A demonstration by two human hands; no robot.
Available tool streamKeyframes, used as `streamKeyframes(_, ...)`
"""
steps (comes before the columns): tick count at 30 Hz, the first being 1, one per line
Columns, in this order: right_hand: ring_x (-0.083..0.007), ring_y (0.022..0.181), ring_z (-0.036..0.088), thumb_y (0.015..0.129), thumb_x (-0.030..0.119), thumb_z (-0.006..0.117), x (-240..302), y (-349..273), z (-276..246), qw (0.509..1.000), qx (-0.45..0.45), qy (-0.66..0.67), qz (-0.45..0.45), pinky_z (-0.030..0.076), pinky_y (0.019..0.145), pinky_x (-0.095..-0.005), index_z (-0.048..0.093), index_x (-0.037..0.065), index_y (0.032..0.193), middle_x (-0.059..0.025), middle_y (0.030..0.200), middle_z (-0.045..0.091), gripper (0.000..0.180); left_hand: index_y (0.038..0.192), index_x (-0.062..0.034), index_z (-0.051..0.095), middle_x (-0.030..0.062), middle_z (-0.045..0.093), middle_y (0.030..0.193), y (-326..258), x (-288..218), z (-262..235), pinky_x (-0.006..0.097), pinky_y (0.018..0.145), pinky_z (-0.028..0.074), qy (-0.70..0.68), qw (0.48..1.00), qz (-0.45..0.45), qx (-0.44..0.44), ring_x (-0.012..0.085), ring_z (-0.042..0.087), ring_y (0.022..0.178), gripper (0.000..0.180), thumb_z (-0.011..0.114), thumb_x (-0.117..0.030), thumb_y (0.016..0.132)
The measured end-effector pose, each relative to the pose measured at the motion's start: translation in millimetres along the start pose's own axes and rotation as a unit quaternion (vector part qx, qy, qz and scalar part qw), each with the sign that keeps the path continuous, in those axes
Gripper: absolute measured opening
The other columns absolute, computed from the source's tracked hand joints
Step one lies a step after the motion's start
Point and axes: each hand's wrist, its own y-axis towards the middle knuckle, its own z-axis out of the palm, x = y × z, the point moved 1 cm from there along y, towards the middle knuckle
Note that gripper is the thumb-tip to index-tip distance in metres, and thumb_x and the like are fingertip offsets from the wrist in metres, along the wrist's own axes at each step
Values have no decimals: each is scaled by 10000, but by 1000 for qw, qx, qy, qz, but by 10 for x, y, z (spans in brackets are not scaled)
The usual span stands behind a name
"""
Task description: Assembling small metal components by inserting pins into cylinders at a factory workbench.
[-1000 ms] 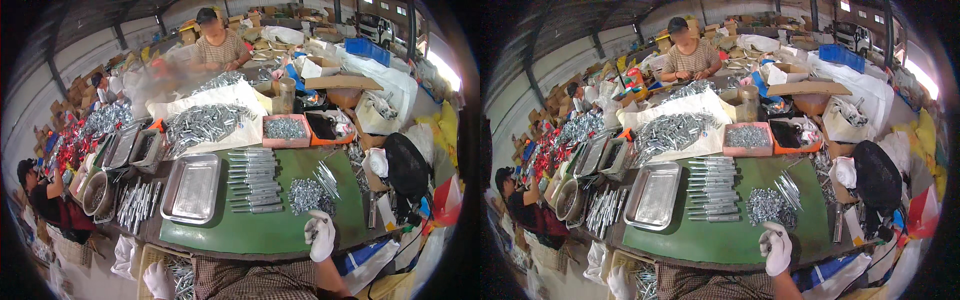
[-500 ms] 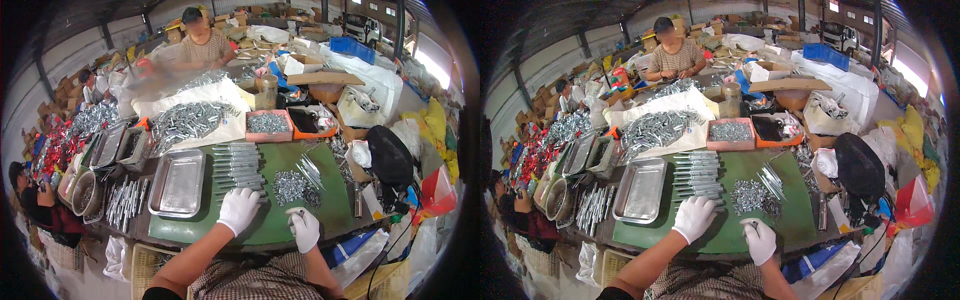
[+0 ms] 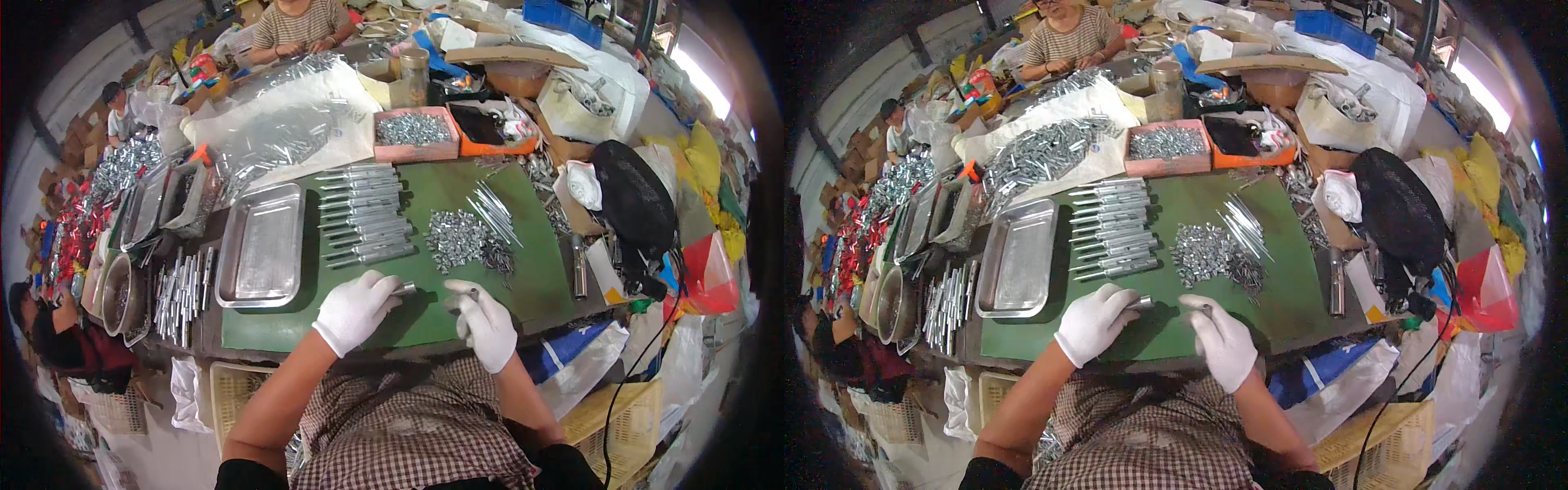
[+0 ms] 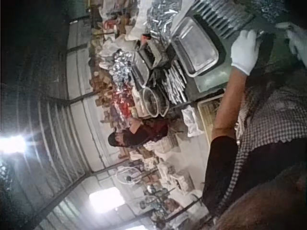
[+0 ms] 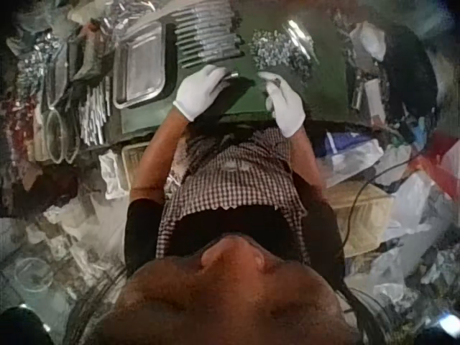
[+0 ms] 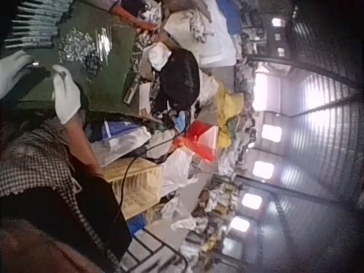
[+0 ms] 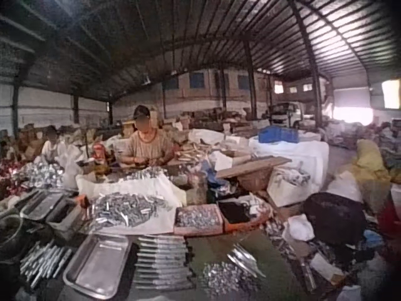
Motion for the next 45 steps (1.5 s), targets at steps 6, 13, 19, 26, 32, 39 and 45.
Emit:
streamKeyframes(6, -61, 579, 506, 1054, 242, 484, -28, 72, 50, 998, 37, 21, 44, 424, 554, -258, 610, 42, 1320, -3, 717, 596, 355, 1176, -109, 633, 86, 623, 910, 66, -410, -37, 405, 700, 553, 79, 992, 76, 55, 290, 665, 842, 362, 718, -247, 852)
streamKeyframes(13, -48, 540, 445, 1034, 195, 486, -121, 63, 88, 997, 46, 64, 22, 372, 516, -237, 664, 29, 1248, 15, 732, 580, 324, 1187, -147, 653, 97, 631, 943, -42, -392, -31, 426, 715, 550, -10, 997, 3, 73, 317, 659, 844, 355, 727, -258, 857)
streamKeyframes(19, -96, 647, 542, 1006, 195, 543, -135, 89, 83, 997, 29, -73, -11, 430, 618, -270, 667, 11, 1160, -36, 806, 648, 270, 1154, -134, 664, 108, 653, 978, -64, -261, 3, 429, 736, 551, -22, 999, 22, 38, 334, 660, 874, 304, 719, -215, 866)
streamKeyframes(26, -172, 808, 676, 986, 208, 594, -167, 102, 39, 997, 14, -71, -23, 516, 773, -324, 653, 6, 1018, -97, 876, 716, 213, 1199, -168, 682, 78, 661, 915, -53, -356, -93, 394, 696, 554, -47, 999, 12, 24, 296, 673, 826, 346, 705, -150, 854)
streamKeyframes(32, -118, 844, 629, 965, 134, 624, -131, 82, 16, 996, 21, -77, -37, 509, 801, -292, 663, 5, 1076, -68, 925, 693, 174, 1177, -206, 709, 58, 659, 883, -88, -359, -46, 383, 657, 553, -55, 998, 3, 18, 282, 673, 751, 335, 685, -127, 852)
streamKeyframes(39, -102, 899, 627, 937, 60, 643, -111, 60, 18, 996, 14, -56, -74, 509, 860, -278, 664, -5, 1123, -54, 981, 696, 198, 1296, -179, 634, 82, 671, 914, -95, -381, -55, 395, 671, 557, -57, 998, -23, 18, 299, 679, 761, 472, 693, -137, 829)
streamKeyframes(45, -103, 909, 630, 927, 54, 648, -163, 70, 13, 997, 25, -24, -74, 510, 859, -280, 664, -6, 1115, -56, 988, 694, 198, 1362, -149, 571, 107, 697, 999, -96, -370, -51, 409, 697, 561, -51, 998, -24, 21, 322, 691, 818, 556, 698, -154, 820)
